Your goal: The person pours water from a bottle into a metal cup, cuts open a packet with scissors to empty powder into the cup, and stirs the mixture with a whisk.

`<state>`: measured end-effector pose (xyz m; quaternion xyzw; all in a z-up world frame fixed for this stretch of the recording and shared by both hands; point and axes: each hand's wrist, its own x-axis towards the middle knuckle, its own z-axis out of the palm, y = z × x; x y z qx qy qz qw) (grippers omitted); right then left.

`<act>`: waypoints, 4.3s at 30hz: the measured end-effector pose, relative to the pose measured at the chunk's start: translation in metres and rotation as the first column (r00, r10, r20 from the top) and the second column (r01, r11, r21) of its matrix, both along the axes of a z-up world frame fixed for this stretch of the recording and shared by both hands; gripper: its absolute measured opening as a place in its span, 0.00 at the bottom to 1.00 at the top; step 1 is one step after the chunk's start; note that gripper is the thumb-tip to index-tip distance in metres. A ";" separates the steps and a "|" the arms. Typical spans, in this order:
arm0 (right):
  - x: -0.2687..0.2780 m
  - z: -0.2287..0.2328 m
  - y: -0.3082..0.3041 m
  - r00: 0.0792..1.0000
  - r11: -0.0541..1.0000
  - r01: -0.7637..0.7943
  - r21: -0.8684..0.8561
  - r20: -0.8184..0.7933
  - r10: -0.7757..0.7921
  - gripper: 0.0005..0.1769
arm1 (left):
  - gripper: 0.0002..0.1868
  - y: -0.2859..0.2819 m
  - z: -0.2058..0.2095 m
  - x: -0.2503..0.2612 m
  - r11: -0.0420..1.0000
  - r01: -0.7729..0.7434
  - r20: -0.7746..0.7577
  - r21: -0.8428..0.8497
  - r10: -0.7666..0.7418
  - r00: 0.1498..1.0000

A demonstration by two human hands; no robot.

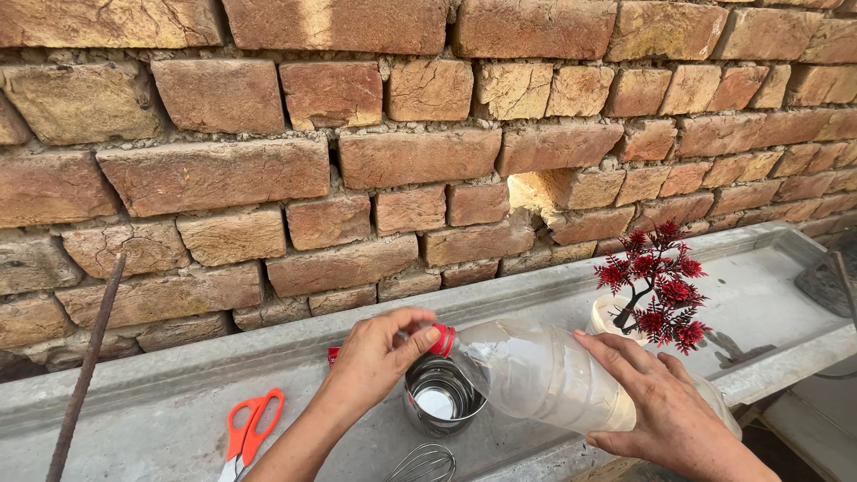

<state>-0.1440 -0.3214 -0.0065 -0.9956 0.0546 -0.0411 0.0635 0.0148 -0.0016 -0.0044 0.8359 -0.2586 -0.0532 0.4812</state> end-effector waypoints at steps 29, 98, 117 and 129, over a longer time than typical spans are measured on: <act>-0.001 0.001 0.006 1.000 1.000 0.001 -0.028 -0.021 -0.002 0.74 | 0.25 0.006 0.000 -0.012 0.995 0.088 0.111 -0.057 -0.081 0.991; 0.020 0.009 -0.275 0.629 0.689 -0.336 0.643 0.697 -0.344 0.69 | 0.32 -0.139 0.019 -0.065 0.986 0.157 0.228 0.061 -0.167 0.959; 0.124 -0.043 -0.327 0.857 0.721 0.108 0.684 0.304 -0.417 0.79 | 0.34 -0.144 -0.020 -0.058 0.990 -0.036 0.081 0.133 0.026 0.996; 0.149 -0.069 -0.353 0.864 0.741 0.124 0.660 0.296 -0.408 0.81 | 0.28 -0.138 -0.028 -0.075 0.997 -0.020 0.247 0.069 0.002 0.969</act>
